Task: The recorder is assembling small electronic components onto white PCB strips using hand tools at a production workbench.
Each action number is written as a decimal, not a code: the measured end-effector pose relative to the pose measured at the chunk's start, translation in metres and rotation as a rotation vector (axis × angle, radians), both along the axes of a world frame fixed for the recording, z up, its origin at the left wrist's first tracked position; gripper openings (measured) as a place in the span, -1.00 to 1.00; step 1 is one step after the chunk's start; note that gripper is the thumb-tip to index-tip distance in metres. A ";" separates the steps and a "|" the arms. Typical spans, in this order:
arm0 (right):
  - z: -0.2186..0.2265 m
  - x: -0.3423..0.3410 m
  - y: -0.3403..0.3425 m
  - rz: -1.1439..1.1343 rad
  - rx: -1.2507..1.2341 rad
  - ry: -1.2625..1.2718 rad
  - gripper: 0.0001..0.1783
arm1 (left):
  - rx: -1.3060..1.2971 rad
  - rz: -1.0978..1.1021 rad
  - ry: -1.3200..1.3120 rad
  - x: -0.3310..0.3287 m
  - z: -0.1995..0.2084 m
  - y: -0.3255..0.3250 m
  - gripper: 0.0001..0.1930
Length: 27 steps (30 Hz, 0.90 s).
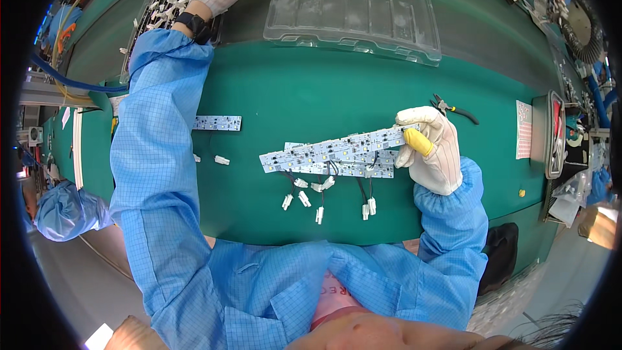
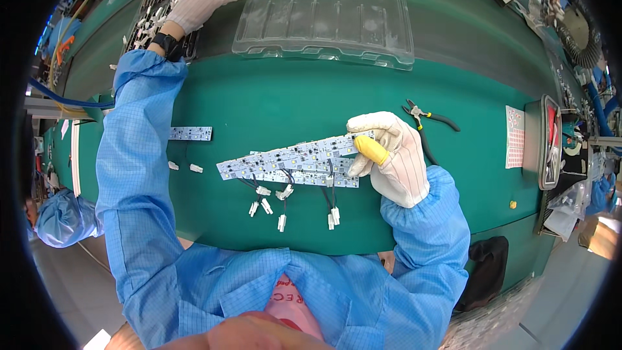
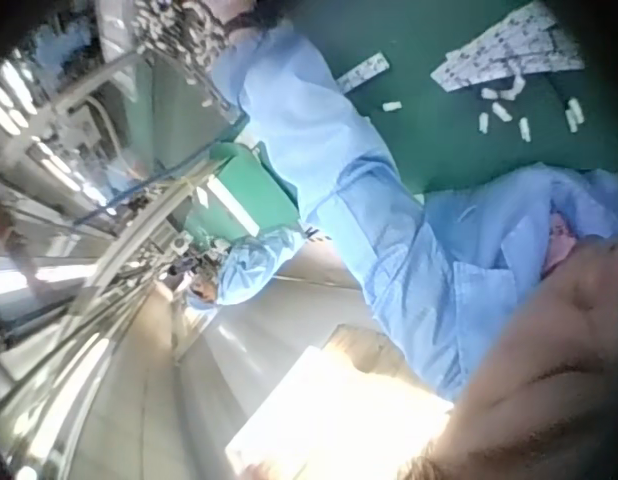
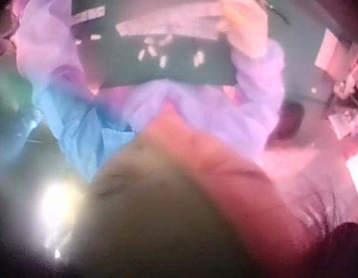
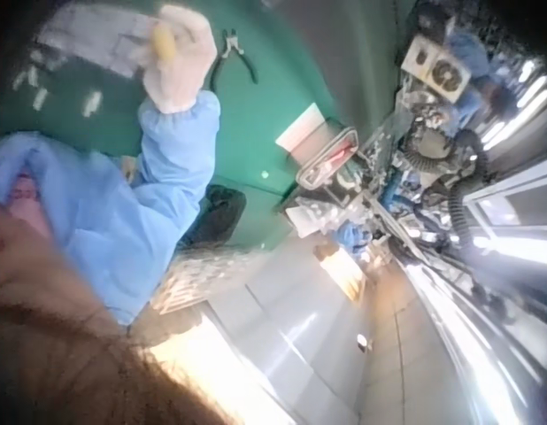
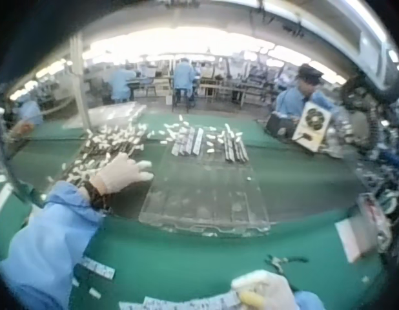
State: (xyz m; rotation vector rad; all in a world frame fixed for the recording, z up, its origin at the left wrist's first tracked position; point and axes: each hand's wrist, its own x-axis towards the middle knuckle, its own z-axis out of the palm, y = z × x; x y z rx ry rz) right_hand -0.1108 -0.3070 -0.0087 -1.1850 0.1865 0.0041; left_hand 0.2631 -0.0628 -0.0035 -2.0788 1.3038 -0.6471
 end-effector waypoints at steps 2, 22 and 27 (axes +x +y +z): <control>-0.001 -0.001 -0.001 -0.008 0.012 -0.005 -0.77 | 0.070 0.010 -0.034 -0.014 0.016 -0.005 -0.39; 0.000 -0.001 0.001 0.018 -0.033 -0.033 -0.77 | -0.232 0.471 0.192 0.022 0.005 0.035 -0.71; -0.002 0.000 0.002 0.031 -0.010 -0.026 -0.76 | -0.611 0.234 0.171 0.038 -0.011 0.063 -0.58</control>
